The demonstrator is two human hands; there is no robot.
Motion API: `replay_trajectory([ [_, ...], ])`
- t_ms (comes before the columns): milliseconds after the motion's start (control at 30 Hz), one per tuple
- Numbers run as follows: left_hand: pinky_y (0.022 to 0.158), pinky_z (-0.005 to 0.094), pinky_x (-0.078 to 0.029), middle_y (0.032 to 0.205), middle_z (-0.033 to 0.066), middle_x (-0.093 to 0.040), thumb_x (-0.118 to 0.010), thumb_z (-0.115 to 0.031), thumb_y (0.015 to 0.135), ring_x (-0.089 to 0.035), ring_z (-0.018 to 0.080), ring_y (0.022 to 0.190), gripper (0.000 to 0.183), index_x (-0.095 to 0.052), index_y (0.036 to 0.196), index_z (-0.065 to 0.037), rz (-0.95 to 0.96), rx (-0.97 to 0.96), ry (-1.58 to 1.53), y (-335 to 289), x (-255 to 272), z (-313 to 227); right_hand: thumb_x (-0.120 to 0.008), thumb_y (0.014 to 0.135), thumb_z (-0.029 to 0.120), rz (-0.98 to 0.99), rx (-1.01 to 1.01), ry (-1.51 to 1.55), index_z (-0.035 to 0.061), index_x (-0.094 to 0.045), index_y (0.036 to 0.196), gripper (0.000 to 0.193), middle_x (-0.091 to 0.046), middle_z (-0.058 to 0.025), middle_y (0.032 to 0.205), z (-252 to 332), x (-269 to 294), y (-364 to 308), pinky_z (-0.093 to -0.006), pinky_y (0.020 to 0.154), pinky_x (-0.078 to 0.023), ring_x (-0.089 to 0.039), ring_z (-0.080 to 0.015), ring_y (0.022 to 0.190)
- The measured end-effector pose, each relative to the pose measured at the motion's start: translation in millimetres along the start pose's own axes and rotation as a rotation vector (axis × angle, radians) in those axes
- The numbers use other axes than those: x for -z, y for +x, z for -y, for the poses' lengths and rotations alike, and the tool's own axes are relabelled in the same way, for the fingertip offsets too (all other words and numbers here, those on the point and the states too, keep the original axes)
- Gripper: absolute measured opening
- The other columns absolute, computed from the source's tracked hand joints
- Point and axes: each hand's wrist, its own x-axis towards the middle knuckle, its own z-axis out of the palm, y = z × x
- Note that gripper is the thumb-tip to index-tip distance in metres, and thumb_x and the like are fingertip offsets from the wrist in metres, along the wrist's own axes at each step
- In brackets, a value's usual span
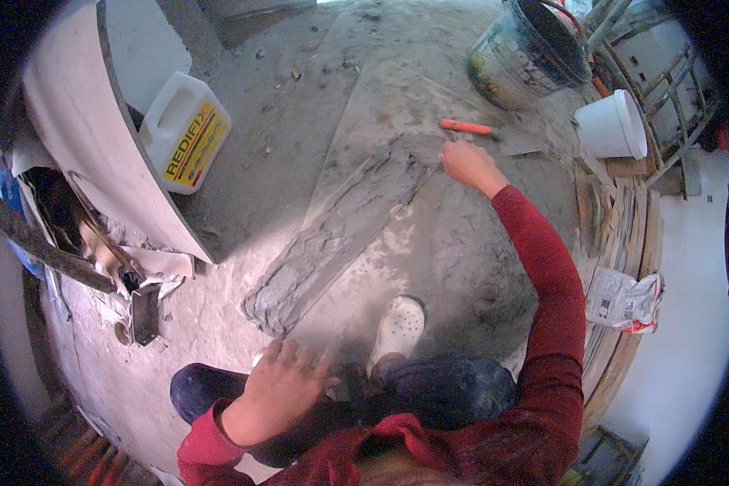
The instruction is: The person scoops adhesive from a bucket and spreads it onto a rectangular tile using a trowel. They create ridges in the adhesive and then lift the tile to show the prepared surface.
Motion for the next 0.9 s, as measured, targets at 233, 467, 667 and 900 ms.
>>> replay_trajectory([
  [233, 0.081, 0.0411, -0.05, 0.095, 0.0096, -0.065, -0.065, -0.039, 0.09, -0.063, 0.028, 0.092, 0.048, -0.063, 0.126, -0.008, -0.094, 0.003, 0.005, 0, -3, 4, -0.057, 0.098, 0.03, 0.18, -0.056, 0.527, -0.0008, -0.068, 0.08, 0.037, -0.063, -0.0124, 0.065, -44, -29, -19, -0.0409, 0.048, -0.048, -0.062, -0.0249, 0.055],
  [467, 0.09, 0.0409, -0.05, 0.109, 0.0106, -0.065, -0.065, -0.041, 0.092, -0.063, 0.0299, 0.105, 0.048, -0.062, 0.126, -0.007, 0.011, 0.014, -0.007, 6, -5, 5, -0.05, 0.106, 0.032, 0.398, -0.44, 1.171, 0.0007, -0.062, 0.092, 0.036, -0.052, 0.0028, 0.062, -24, -7, -49, -0.0281, 0.037, -0.038, -0.044, -0.0086, 0.043],
  [667, 0.082, 0.0405, -0.052, 0.094, 0.0102, -0.066, -0.065, -0.041, 0.088, -0.065, 0.0282, 0.091, 0.048, -0.065, 0.123, -0.008, -0.122, -0.028, 0.003, 7, -9, 7, -0.049, 0.107, 0.032, 0.508, -0.525, 1.255, 0.0014, -0.061, 0.091, 0.036, -0.048, 0.0029, 0.06, -22, -15, -7, -0.0273, 0.036, -0.036, -0.043, -0.0076, 0.043],
  [900, 0.08, 0.0393, -0.051, 0.092, 0.0083, -0.065, -0.065, -0.04, 0.089, -0.063, 0.0267, 0.089, 0.047, -0.065, 0.123, -0.007, -0.096, -0.031, -0.009, 8, -5, 9, -0.055, 0.1, 0.029, 0.095, 0.01, 0.055, -0.0038, -0.066, 0.092, 0.035, -0.07, -0.0218, 0.084, -23, -23, 6, -0.0513, 0.068, -0.054, -0.069, -0.0405, 0.075],
])
